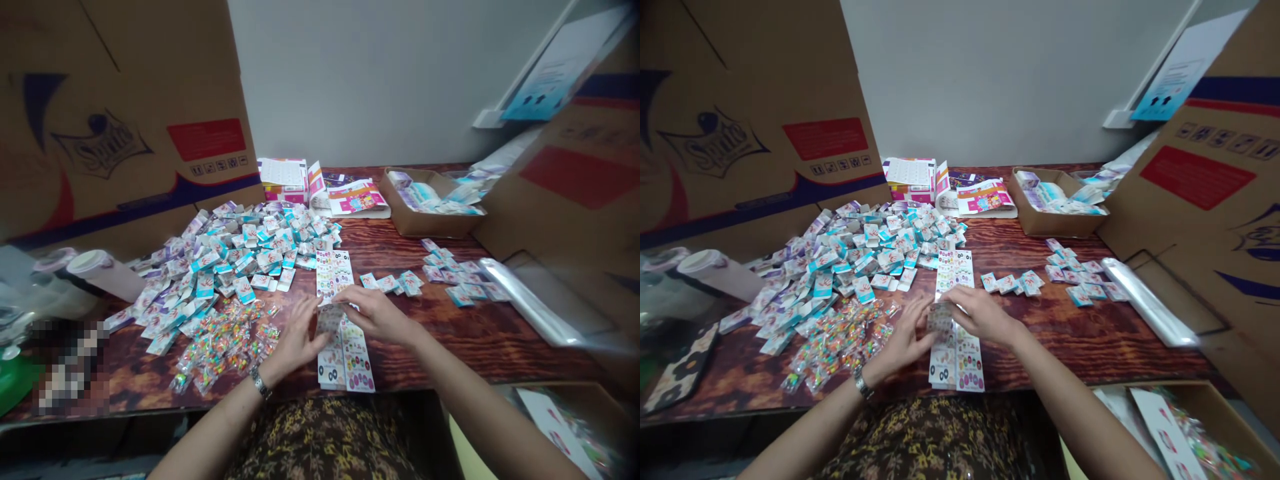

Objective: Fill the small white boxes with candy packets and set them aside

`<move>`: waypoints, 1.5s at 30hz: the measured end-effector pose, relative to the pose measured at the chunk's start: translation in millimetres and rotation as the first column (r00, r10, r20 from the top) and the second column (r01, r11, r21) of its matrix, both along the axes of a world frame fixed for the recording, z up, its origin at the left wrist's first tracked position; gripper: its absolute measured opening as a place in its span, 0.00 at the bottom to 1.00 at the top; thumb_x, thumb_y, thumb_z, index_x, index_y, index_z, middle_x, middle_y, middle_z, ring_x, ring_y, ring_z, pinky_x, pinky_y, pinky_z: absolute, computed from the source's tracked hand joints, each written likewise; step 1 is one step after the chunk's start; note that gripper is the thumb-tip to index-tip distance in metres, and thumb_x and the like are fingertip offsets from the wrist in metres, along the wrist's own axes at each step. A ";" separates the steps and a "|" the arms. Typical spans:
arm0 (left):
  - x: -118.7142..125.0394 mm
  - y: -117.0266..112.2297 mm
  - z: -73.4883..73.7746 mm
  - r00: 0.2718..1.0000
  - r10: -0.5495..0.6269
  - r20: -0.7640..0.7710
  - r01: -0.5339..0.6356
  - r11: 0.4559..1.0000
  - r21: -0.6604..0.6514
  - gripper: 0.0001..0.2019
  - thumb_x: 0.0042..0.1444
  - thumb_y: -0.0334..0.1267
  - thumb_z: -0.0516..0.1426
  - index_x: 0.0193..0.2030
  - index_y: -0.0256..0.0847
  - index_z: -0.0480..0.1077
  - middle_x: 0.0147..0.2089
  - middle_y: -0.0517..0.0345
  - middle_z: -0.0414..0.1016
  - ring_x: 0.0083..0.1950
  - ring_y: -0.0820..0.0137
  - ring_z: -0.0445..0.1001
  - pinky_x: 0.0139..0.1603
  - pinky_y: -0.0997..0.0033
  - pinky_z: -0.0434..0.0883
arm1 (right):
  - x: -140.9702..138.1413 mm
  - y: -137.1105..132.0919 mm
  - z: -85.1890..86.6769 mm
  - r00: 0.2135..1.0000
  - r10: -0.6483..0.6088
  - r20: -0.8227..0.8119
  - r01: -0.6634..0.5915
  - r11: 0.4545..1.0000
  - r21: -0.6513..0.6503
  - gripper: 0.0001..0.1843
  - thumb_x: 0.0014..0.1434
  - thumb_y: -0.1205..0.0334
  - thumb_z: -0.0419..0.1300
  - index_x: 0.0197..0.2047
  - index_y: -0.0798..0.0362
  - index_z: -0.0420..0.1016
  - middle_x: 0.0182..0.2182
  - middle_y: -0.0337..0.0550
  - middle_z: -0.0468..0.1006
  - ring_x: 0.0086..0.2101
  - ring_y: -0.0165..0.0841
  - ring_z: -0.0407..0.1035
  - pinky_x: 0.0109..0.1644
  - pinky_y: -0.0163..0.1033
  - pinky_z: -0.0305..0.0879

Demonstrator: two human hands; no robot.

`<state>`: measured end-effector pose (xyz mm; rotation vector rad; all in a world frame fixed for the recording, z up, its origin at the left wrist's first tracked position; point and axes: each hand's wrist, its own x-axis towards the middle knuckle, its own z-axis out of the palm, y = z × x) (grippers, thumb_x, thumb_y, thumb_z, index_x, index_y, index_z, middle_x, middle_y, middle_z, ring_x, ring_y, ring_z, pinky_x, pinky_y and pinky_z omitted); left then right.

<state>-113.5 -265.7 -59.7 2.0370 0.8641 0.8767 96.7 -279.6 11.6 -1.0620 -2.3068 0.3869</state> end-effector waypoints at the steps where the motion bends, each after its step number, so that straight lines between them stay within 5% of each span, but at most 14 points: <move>1: -0.3 0.8 -0.4 0.999 0.004 0.037 -0.001 0.997 -0.073 0.20 0.57 0.43 0.54 0.56 0.41 0.64 0.53 0.49 0.69 0.54 0.59 0.67 0.56 0.55 0.64 | -3.8 -1.1 6.7 1.000 -0.001 -0.026 0.001 1.000 0.026 0.13 0.62 0.69 0.48 0.47 0.53 0.68 0.38 0.47 0.74 0.39 0.33 0.69 0.41 0.38 0.66; 5: -3.5 1.2 -8.0 0.980 0.100 0.175 -0.036 0.941 -0.337 0.12 0.60 0.40 0.50 0.38 0.37 0.71 0.34 0.56 0.74 0.35 0.69 0.71 0.37 0.71 0.69 | -16.1 -8.5 5.0 0.998 -0.010 -0.068 0.018 0.992 0.129 0.15 0.62 0.72 0.48 0.50 0.52 0.67 0.41 0.47 0.74 0.42 0.33 0.68 0.44 0.38 0.67; 9: -4.2 0.8 -16.5 0.892 0.285 0.350 -0.063 0.847 -0.528 0.08 0.55 0.40 0.55 0.35 0.37 0.70 0.33 0.57 0.73 0.32 0.71 0.71 0.34 0.73 0.67 | -31.8 -26.9 -19.3 0.998 0.057 0.009 -0.057 0.985 0.165 0.14 0.62 0.72 0.49 0.48 0.51 0.69 0.41 0.46 0.74 0.43 0.33 0.68 0.47 0.38 0.66; 13: -1.2 -1.7 -15.9 0.774 0.405 0.487 0.019 0.753 -0.657 0.10 0.52 0.39 0.58 0.39 0.37 0.69 0.34 0.55 0.74 0.34 0.70 0.72 0.36 0.72 0.68 | -43.7 -36.8 -33.3 0.997 0.053 0.048 -0.053 0.999 0.000 0.12 0.63 0.70 0.49 0.45 0.51 0.70 0.35 0.44 0.74 0.37 0.32 0.68 0.41 0.37 0.66; 19: -7.9 -7.5 -2.3 0.847 0.316 0.429 -0.100 0.885 -0.454 0.09 0.58 0.39 0.54 0.41 0.38 0.69 0.39 0.54 0.73 0.40 0.69 0.71 0.43 0.71 0.67 | -45.8 -20.3 -26.3 0.976 -0.168 -0.135 0.138 0.969 -0.206 0.09 0.62 0.65 0.52 0.45 0.51 0.69 0.36 0.44 0.69 0.37 0.32 0.67 0.40 0.37 0.65; 24: -18.1 -11.1 8.7 0.910 0.233 0.342 -0.115 0.937 -0.331 0.10 0.59 0.40 0.52 0.44 0.39 0.70 0.41 0.53 0.73 0.43 0.67 0.71 0.45 0.68 0.67 | -47.5 -13.4 -30.3 0.950 -0.267 -0.165 0.203 0.924 -0.324 0.15 0.60 0.62 0.57 0.51 0.51 0.63 0.39 0.44 0.66 0.26 0.26 0.65 0.31 0.34 0.64; 29: -22.8 -17.0 12.6 0.916 0.199 0.347 -0.017 0.886 -0.464 0.14 0.60 0.43 0.52 0.49 0.39 0.69 0.47 0.50 0.73 0.45 0.66 0.71 0.44 0.67 0.69 | -45.8 -9.9 -34.6 0.980 -0.173 -0.102 0.137 0.948 -0.286 0.11 0.60 0.61 0.57 0.47 0.50 0.68 0.37 0.43 0.68 0.30 0.29 0.66 0.35 0.35 0.63; 33: -22.8 -20.2 10.2 0.886 0.205 0.415 0.075 0.821 -0.566 0.20 0.52 0.39 0.60 0.51 0.39 0.66 0.49 0.49 0.72 0.48 0.65 0.71 0.46 0.68 0.69 | -45.4 -5.8 -38.8 0.991 -0.129 -0.033 0.117 0.963 -0.242 0.08 0.60 0.59 0.57 0.42 0.52 0.69 0.33 0.42 0.70 0.33 0.32 0.65 0.35 0.34 0.60; 37: -26.8 -20.9 2.1 0.922 0.161 0.353 0.090 0.795 -0.600 0.11 0.53 0.37 0.59 0.43 0.36 0.70 0.40 0.52 0.76 0.40 0.67 0.73 0.40 0.69 0.70 | -49.2 -4.7 -45.4 0.994 -0.106 0.028 0.110 0.969 -0.222 0.09 0.61 0.58 0.56 0.34 0.54 0.68 0.29 0.41 0.69 0.31 0.32 0.64 0.33 0.34 0.57; 41: -37.0 -22.7 -6.5 0.967 0.157 0.203 -0.077 0.932 -0.354 0.08 0.54 0.30 0.53 0.38 0.38 0.72 0.36 0.55 0.76 0.38 0.67 0.73 0.41 0.68 0.69 | -54.3 -3.1 -52.3 0.995 -0.073 -0.069 0.045 0.941 -0.335 0.13 0.64 0.56 0.51 0.32 0.54 0.69 0.29 0.39 0.70 0.31 0.30 0.64 0.35 0.34 0.58; 45: -47.2 -28.2 -14.0 0.979 0.167 0.116 -0.159 0.985 -0.072 0.11 0.51 0.25 0.51 0.32 0.41 0.72 0.40 0.54 0.75 0.43 0.66 0.73 0.44 0.66 0.69 | -62.0 0.1 -65.1 0.966 -0.017 -0.257 -0.140 0.803 -0.580 0.13 0.63 0.53 0.52 0.37 0.54 0.68 0.30 0.38 0.72 0.32 0.29 0.66 0.34 0.32 0.61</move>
